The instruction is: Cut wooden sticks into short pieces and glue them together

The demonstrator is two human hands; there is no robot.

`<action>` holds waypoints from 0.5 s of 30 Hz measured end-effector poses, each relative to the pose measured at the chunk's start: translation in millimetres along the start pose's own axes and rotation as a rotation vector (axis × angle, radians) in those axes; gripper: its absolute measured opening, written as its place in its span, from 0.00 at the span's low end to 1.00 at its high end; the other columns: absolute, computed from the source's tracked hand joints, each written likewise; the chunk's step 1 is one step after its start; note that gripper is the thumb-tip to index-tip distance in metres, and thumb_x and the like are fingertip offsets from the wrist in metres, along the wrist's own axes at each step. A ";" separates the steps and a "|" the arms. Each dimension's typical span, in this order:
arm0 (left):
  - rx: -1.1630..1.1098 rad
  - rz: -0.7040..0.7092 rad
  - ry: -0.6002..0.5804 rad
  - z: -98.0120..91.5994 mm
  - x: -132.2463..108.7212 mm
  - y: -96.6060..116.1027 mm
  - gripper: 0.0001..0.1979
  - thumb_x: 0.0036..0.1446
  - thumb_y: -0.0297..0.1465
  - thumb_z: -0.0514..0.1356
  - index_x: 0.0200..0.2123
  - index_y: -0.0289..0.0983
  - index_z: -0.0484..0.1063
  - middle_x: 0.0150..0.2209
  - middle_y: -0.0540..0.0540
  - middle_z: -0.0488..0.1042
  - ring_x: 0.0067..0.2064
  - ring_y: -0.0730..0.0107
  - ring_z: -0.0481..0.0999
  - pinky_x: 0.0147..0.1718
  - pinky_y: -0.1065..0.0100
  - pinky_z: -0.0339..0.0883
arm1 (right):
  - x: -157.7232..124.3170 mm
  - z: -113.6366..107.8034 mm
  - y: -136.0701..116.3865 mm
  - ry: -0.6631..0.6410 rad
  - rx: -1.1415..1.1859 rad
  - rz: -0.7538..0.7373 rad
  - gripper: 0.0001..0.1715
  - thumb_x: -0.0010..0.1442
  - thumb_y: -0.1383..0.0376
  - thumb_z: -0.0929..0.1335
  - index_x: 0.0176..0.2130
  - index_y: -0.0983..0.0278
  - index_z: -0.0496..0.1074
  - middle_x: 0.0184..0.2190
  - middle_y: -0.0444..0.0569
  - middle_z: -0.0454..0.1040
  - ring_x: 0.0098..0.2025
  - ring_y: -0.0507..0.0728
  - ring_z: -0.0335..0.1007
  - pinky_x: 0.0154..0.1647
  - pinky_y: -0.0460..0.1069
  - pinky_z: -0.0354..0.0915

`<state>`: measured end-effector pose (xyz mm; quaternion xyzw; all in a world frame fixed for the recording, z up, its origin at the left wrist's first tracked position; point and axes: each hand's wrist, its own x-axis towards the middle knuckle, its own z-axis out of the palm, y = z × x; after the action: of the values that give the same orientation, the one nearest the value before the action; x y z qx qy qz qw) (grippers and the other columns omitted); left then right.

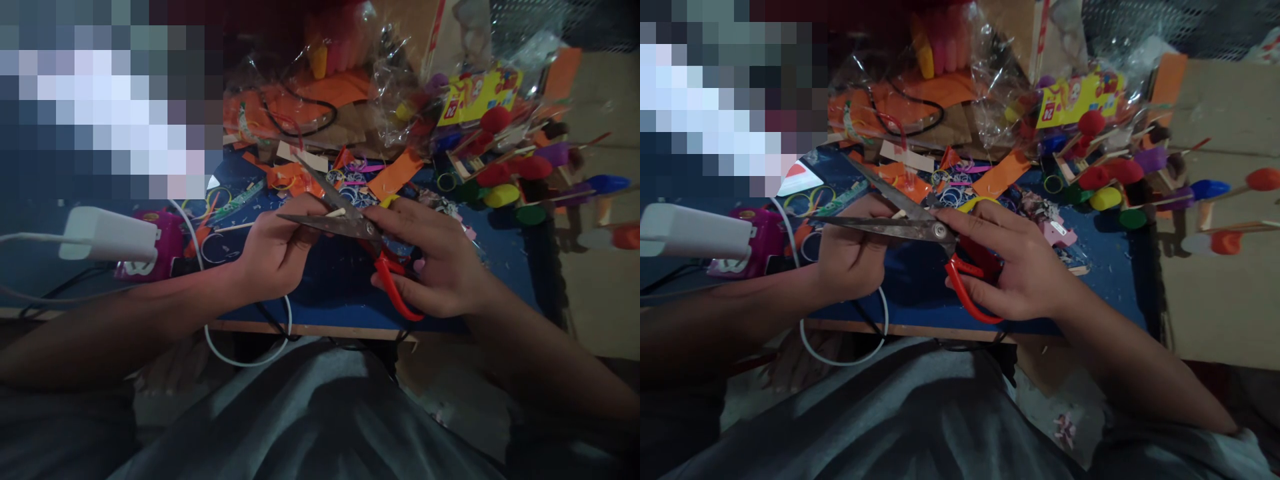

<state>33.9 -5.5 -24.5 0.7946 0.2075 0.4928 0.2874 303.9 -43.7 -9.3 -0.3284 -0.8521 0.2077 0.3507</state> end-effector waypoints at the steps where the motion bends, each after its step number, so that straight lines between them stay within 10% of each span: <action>1: -0.003 -0.020 -0.011 -0.3 -0.2 0.1 0.15 0.83 0.36 0.54 0.40 0.40 0.73 0.35 0.45 0.78 0.35 0.66 0.80 0.36 0.63 0.77 | 0.2 -0.1 0.2 0.004 -0.004 -0.003 0.39 0.68 0.54 0.76 0.74 0.55 0.75 0.37 0.47 0.72 0.36 0.60 0.69 0.36 0.54 0.69; 15: 0.006 -0.066 -0.068 -2.1 -4.5 1.5 0.15 0.83 0.31 0.52 0.42 0.38 0.74 0.39 0.44 0.81 0.41 0.66 0.84 0.43 0.63 0.81 | 0.4 -1.2 4.2 0.011 -0.029 -0.049 0.38 0.70 0.54 0.76 0.74 0.60 0.75 0.37 0.46 0.71 0.36 0.59 0.68 0.35 0.53 0.66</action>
<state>30.2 -8.9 -25.7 0.8046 0.2249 0.4551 0.3081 306.4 -40.3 -10.8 -0.3138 -0.8608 0.1847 0.3556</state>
